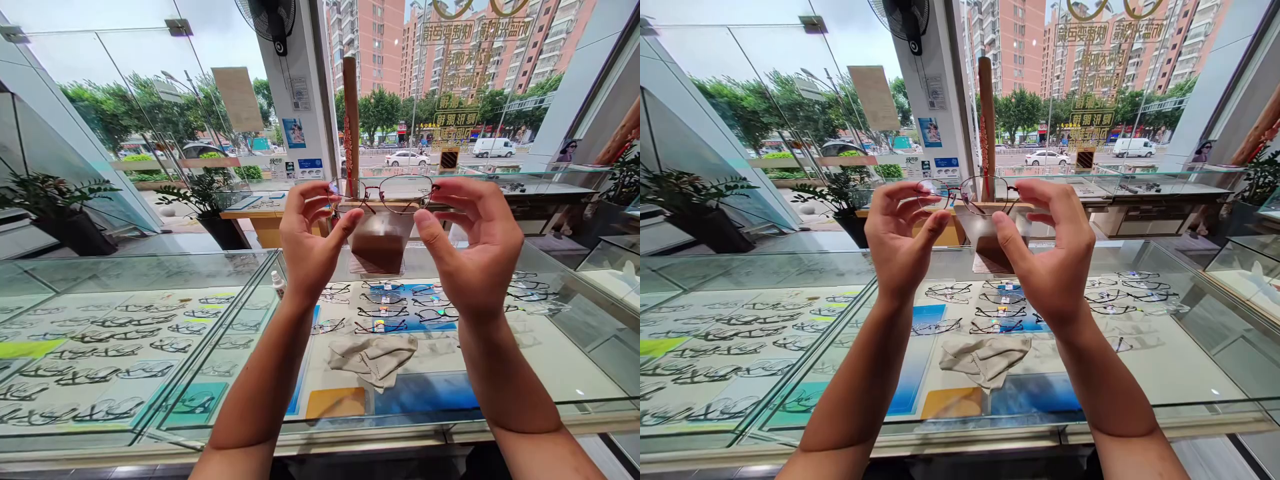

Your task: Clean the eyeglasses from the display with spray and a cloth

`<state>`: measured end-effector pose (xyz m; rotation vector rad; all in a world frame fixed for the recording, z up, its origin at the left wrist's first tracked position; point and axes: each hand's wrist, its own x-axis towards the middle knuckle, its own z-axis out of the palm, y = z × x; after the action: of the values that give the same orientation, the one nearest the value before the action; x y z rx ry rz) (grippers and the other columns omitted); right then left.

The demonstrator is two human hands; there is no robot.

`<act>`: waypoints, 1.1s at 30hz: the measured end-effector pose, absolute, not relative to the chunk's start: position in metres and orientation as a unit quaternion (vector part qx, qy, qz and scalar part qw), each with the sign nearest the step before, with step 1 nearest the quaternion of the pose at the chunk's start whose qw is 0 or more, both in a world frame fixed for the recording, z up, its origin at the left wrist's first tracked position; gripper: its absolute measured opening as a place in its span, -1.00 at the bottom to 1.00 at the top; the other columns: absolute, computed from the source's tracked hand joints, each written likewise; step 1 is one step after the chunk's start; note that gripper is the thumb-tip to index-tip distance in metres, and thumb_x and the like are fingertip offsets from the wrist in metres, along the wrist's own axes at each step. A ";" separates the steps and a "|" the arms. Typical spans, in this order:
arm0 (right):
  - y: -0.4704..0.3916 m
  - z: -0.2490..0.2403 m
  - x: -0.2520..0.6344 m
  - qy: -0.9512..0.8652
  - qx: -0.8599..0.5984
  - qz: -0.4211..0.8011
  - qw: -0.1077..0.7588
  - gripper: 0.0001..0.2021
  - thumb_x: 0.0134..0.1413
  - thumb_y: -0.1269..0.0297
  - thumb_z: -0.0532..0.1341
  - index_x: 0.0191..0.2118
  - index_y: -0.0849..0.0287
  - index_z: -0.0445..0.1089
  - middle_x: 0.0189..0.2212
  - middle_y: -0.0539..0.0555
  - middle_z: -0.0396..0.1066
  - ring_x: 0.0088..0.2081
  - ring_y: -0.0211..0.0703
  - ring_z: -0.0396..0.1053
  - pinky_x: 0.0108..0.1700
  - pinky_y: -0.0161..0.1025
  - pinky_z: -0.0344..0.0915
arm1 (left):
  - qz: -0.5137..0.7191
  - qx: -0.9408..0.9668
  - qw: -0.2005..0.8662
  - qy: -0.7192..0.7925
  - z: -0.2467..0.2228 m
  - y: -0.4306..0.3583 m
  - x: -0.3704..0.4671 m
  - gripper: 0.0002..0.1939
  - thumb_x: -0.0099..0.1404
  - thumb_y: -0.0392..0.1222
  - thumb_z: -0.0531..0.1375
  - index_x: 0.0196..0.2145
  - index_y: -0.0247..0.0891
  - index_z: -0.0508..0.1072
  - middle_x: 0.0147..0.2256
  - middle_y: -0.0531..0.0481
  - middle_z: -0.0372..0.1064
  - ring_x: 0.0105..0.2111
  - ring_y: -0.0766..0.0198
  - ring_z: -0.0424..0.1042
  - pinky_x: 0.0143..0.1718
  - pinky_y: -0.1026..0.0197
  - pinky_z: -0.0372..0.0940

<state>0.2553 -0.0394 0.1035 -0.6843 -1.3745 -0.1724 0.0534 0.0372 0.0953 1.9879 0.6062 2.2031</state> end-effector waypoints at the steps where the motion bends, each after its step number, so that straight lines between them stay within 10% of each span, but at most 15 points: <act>1: -0.038 0.104 0.256 -0.620 -0.299 -0.067 0.722 -0.74 0.37 0.11 0.35 0.10 -0.04 0.53 0.05 0.11 0.57 0.07 0.06 0.58 0.09 0.08 0.62 | 0.730 0.654 0.050 0.191 0.095 0.039 0.053 -0.50 0.30 0.11 0.52 0.06 -0.04 0.47 0.02 -0.04 0.52 -0.03 0.16 0.62 -0.07 0.15 0.53; 12: -0.024 0.107 0.264 -0.595 -0.328 0.087 0.729 -0.64 0.43 -0.15 0.24 0.03 -0.03 0.57 -0.03 0.11 0.65 0.08 0.07 0.63 0.02 0.06 0.64 | 0.753 0.624 -0.110 0.175 0.092 0.037 0.053 -0.38 0.23 0.21 0.54 0.13 -0.01 0.51 0.03 -0.08 0.48 0.02 -0.03 0.55 -0.07 -0.07 0.47; 33: -0.007 0.106 0.271 -0.604 -0.301 0.131 0.726 -0.68 0.41 -0.16 0.27 -0.04 -0.04 0.53 -0.06 0.09 0.68 0.06 0.02 0.65 0.12 0.07 0.60 | 0.756 0.630 0.008 0.175 0.092 0.029 0.064 -0.44 0.22 0.15 0.57 0.01 -0.07 0.47 -0.08 -0.03 0.47 -0.11 0.15 0.55 -0.05 0.04 0.49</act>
<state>0.2708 -0.0072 0.1057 -0.6637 -1.3319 0.2899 0.0637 0.0293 0.0923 1.9700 0.5456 2.3638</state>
